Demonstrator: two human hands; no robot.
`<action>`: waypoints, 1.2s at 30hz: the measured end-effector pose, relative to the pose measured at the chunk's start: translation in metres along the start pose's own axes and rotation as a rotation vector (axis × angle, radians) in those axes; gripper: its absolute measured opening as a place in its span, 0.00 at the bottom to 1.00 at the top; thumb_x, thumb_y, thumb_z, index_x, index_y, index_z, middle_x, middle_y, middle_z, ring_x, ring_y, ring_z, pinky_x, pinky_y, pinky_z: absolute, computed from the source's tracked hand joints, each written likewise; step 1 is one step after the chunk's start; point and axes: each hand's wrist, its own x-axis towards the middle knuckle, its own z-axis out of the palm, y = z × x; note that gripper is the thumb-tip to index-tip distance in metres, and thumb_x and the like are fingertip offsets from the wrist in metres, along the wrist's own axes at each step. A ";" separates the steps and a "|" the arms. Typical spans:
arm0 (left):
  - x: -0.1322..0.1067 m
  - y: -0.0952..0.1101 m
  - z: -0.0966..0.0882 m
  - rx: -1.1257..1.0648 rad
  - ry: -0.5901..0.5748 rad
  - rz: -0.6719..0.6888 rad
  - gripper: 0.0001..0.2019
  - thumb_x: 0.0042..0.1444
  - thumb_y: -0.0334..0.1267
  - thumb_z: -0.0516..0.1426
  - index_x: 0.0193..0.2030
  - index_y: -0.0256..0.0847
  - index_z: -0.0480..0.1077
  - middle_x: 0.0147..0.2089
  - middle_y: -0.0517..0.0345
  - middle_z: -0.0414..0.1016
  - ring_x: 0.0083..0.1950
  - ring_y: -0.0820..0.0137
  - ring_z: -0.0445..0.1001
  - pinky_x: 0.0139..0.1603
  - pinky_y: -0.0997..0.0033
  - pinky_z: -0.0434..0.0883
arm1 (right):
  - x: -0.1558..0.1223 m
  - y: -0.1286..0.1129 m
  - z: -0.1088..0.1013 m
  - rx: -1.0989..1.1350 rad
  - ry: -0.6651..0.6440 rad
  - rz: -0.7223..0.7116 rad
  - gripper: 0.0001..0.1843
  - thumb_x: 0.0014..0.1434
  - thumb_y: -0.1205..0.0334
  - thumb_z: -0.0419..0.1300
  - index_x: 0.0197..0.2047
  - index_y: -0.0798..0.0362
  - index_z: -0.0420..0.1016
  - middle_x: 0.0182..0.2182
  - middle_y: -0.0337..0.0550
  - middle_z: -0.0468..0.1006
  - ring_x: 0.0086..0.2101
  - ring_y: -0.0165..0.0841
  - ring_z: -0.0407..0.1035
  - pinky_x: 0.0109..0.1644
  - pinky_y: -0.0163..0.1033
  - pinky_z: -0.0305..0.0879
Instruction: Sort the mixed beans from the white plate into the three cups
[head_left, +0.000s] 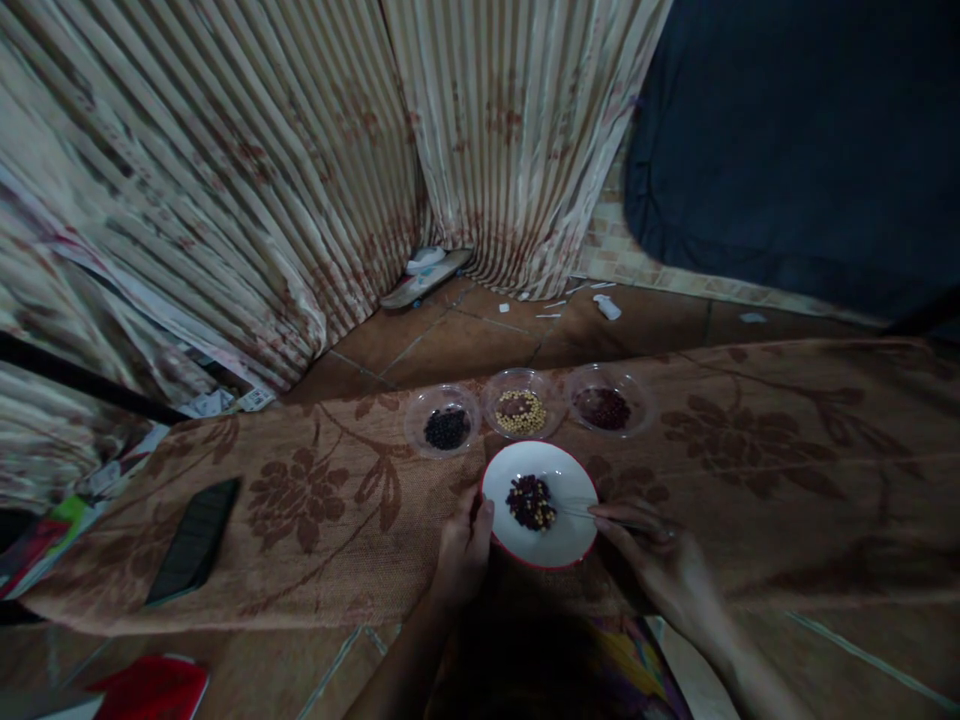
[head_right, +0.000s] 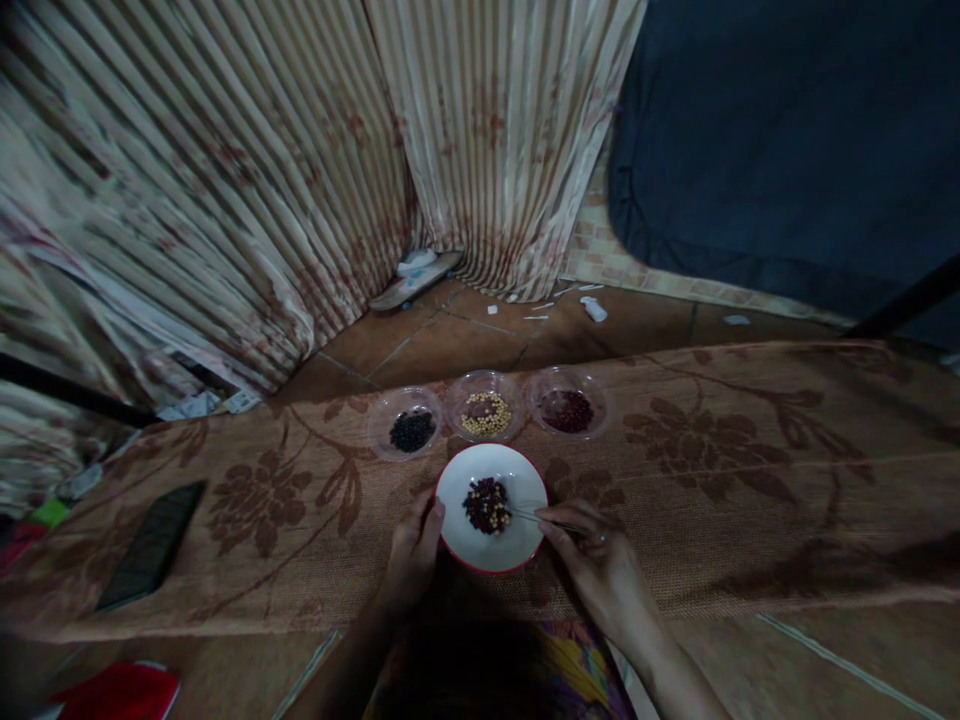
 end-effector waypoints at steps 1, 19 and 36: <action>0.000 0.000 0.000 -0.001 -0.002 0.001 0.18 0.62 0.44 0.47 0.53 0.38 0.66 0.38 0.56 0.77 0.37 0.68 0.73 0.40 0.72 0.68 | 0.000 0.002 0.000 -0.011 -0.006 -0.001 0.15 0.54 0.48 0.60 0.38 0.49 0.79 0.39 0.45 0.78 0.43 0.38 0.72 0.44 0.39 0.69; 0.001 -0.001 0.000 0.023 -0.014 -0.012 0.18 0.62 0.45 0.47 0.53 0.38 0.66 0.37 0.55 0.77 0.36 0.68 0.74 0.39 0.72 0.68 | 0.002 0.005 0.003 -0.047 0.001 -0.041 0.16 0.55 0.48 0.59 0.36 0.50 0.79 0.38 0.46 0.77 0.41 0.38 0.72 0.43 0.39 0.69; 0.001 -0.003 -0.001 0.032 -0.020 -0.007 0.18 0.63 0.45 0.46 0.54 0.38 0.65 0.36 0.56 0.77 0.35 0.68 0.73 0.37 0.72 0.68 | 0.003 0.009 0.002 -0.027 -0.013 -0.013 0.16 0.54 0.47 0.60 0.37 0.49 0.80 0.38 0.44 0.78 0.41 0.37 0.72 0.43 0.39 0.69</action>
